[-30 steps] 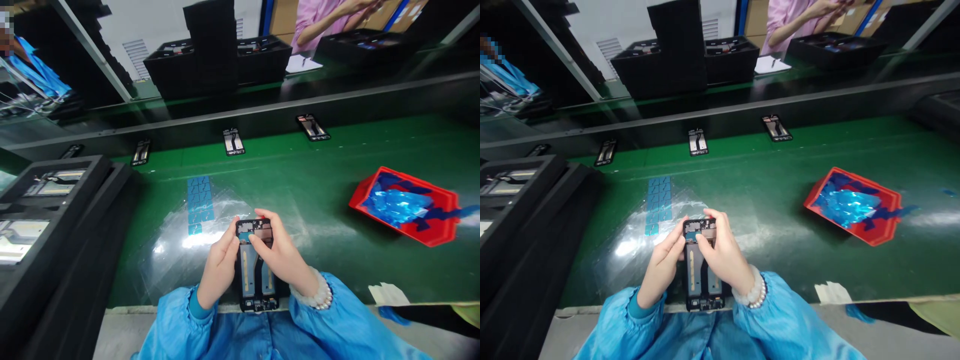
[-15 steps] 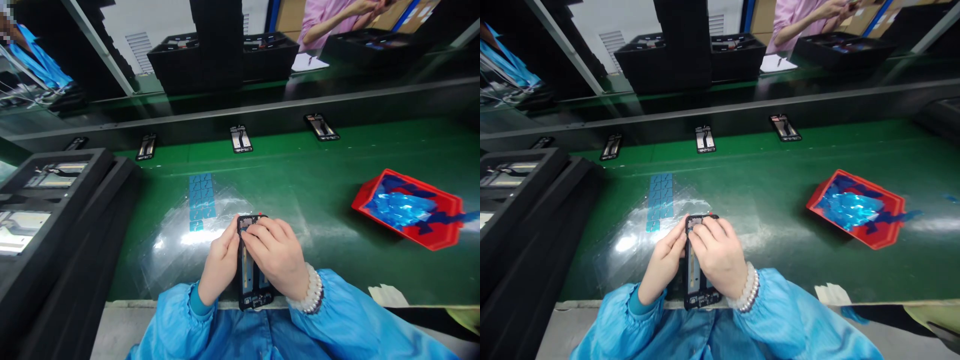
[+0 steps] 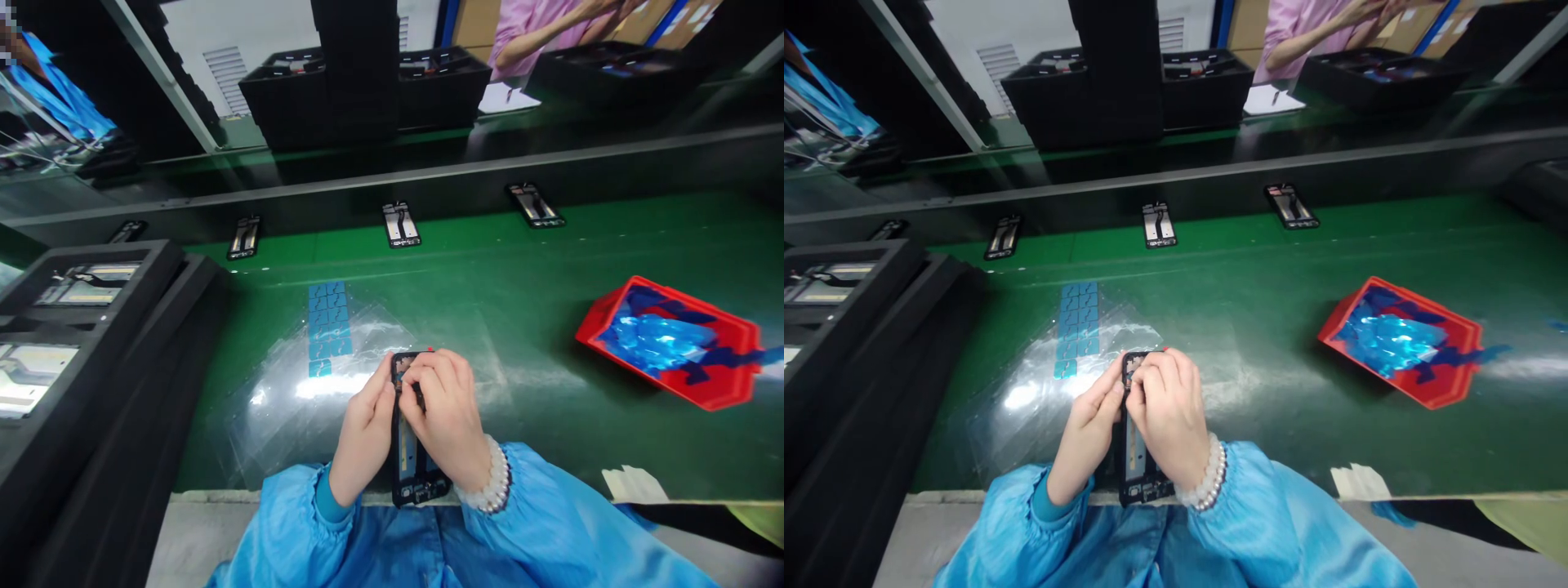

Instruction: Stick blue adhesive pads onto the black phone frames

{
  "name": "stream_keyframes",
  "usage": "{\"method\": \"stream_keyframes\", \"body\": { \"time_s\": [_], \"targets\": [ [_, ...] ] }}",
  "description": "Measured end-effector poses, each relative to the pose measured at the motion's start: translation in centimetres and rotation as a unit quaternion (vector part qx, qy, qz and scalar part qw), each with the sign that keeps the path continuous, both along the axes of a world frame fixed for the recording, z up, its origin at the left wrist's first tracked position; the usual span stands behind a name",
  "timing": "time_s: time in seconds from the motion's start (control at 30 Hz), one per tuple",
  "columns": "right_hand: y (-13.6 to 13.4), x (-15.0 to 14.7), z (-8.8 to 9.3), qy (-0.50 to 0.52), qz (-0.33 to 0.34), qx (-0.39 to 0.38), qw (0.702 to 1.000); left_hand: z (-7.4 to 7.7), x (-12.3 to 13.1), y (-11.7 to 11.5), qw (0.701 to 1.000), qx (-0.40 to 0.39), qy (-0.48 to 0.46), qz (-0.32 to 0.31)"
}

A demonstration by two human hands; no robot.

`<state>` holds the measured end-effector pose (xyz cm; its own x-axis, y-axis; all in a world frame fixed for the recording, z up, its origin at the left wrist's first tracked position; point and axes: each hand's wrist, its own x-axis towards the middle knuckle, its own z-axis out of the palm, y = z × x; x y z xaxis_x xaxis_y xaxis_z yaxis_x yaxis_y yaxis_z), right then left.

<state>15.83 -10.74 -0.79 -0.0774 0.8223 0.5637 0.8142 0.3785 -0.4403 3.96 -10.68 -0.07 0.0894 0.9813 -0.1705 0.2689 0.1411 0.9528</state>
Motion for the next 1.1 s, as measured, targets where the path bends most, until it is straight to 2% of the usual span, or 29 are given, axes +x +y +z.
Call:
{"method": "stream_keyframes", "body": {
  "time_s": [0.23, 0.33, 0.43, 0.5, 0.57, 0.63, 0.7, 0.8, 0.9, 0.97, 1.0, 1.03, 1.07, 1.1],
  "targets": [
    [-0.7, -0.8, -0.9, 0.016, -0.074, 0.021, 0.997, 0.0, 0.7, -0.3, 0.998, 0.0, -0.014, 0.055],
    [-1.1, 1.3, -0.5, 0.013, -0.117, 0.054, 0.992, -0.3, 0.6, -0.1, 0.996, 0.009, -0.019, 0.084],
    [-0.6, 7.3, 0.5, -0.011, -0.211, 0.101, 0.972, -0.6, 0.3, 0.2, 0.991, 0.005, -0.046, 0.122],
    [0.5, 13.0, 1.0, -0.04, -0.331, 0.113, 0.936, -0.8, 0.2, 0.4, 0.987, 0.001, -0.077, 0.14],
    [1.7, 18.8, 1.0, -0.067, -0.456, 0.048, 0.886, -1.0, 0.2, 0.5, 0.983, -0.006, -0.111, 0.145],
    [2.6, 23.5, 0.7, -0.083, -0.504, -0.034, 0.859, -1.0, 0.3, 0.6, 0.981, -0.009, -0.13, 0.141],
    [2.8, 26.3, 0.3, -0.118, -0.476, -0.081, 0.868, -0.9, 0.3, 0.7, 0.983, -0.004, -0.13, 0.132],
    [2.3, 26.8, 0.1, -0.181, -0.425, -0.094, 0.882, -0.8, 0.3, 1.0, 0.984, 0.001, -0.129, 0.124],
    [1.3, 23.0, 0.4, -0.19, -0.428, -0.031, 0.883, -0.7, 0.4, 1.1, 0.985, 0.004, -0.12, 0.123],
    [0.1, 18.6, 0.6, -0.105, -0.426, 0.024, 0.898, -0.7, 0.5, 1.0, 0.986, 0.012, -0.11, 0.126],
    [-0.8, 16.0, 0.7, -0.032, -0.384, 0.012, 0.923, -0.7, 0.6, 0.9, 0.985, 0.016, -0.106, 0.132],
    [-1.7, 13.4, 0.6, 0.042, -0.295, -0.033, 0.954, -0.7, 0.6, 0.8, 0.984, 0.021, -0.104, 0.14],
    [-2.7, 10.9, 0.5, 0.102, -0.146, -0.144, 0.973, -0.6, 0.6, 0.8, 0.983, 0.026, -0.103, 0.152],
    [-3.5, 8.5, 0.3, 0.154, 0.0, -0.254, 0.955, -0.4, 0.6, 0.7, 0.98, 0.027, -0.106, 0.165]
  ]
}}
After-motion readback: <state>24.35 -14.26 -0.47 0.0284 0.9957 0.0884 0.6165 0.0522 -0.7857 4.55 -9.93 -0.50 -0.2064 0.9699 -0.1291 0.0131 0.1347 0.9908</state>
